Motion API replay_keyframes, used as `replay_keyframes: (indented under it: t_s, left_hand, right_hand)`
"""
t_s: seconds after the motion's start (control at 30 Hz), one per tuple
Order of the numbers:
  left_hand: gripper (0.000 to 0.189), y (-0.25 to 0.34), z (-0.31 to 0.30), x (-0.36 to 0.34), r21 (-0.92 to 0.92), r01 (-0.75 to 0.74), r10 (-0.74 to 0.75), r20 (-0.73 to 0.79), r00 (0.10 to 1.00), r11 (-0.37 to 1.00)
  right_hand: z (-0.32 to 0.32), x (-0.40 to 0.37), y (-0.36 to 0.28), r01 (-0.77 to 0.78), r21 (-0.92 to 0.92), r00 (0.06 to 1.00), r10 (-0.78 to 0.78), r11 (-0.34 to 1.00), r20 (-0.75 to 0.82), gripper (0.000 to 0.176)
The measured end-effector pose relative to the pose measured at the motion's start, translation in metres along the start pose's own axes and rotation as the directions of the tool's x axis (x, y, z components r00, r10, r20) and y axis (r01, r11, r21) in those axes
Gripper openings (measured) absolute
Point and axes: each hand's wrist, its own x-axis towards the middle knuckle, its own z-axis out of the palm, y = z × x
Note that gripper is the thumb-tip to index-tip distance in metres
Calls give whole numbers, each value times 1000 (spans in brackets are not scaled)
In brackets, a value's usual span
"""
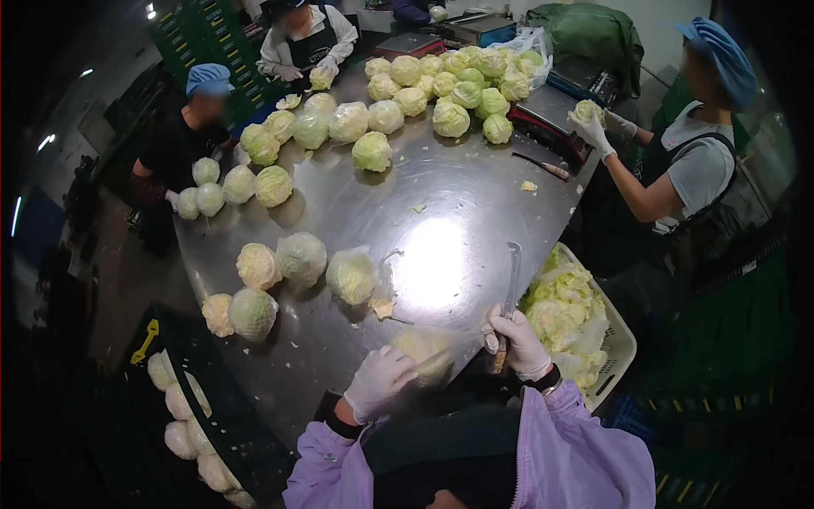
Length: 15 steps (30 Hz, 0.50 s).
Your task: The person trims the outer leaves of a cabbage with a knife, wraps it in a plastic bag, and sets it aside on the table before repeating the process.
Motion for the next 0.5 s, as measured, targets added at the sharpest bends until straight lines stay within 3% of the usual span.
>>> replay_keyframes:
  t_s: [0.03, 0.17, 0.27, 0.33, 0.37, 0.43, 0.5]
  left_hand:
    - [17, -3, 1, -1, 94, -17, 16, 12, 1000, 995]
    - [18, 2, 7, -3, 78, -104, 104, 11, 995, 992]
    - [20, 10, 4, -5, 21, -94, 93, 37, 995, 995]
    - [20, 11, 0, -7, -132, -45, 48, 14, 999, 990]
    - [20, 10, -2, -7, -135, -39, 41, 13, 999, 990]
    - [21, 6, -4, -11, -242, -19, 58, 158, 986, 970]
    - [22, -1, -4, -14, -271, 17, 31, 172, 985, 963]
  right_hand:
    - [-3, -2, 2, 37, 25, 999, -36, 999, -27, 17]
    - [-1, -1, 4, 120, 71, 989, -112, 990, -99, 19]
    - [5, 4, 0, 135, 66, 985, -126, 989, -120, 19]
    - [10, 8, -3, 108, 46, 988, -102, 993, -113, 19]
    - [17, 12, -4, 125, 56, 991, -123, 991, -50, 20]
    - [34, 19, -6, 135, 7, 990, -135, 991, 49, 19]
    - [46, 31, 0, 82, -19, 996, -81, 996, 38, 18]
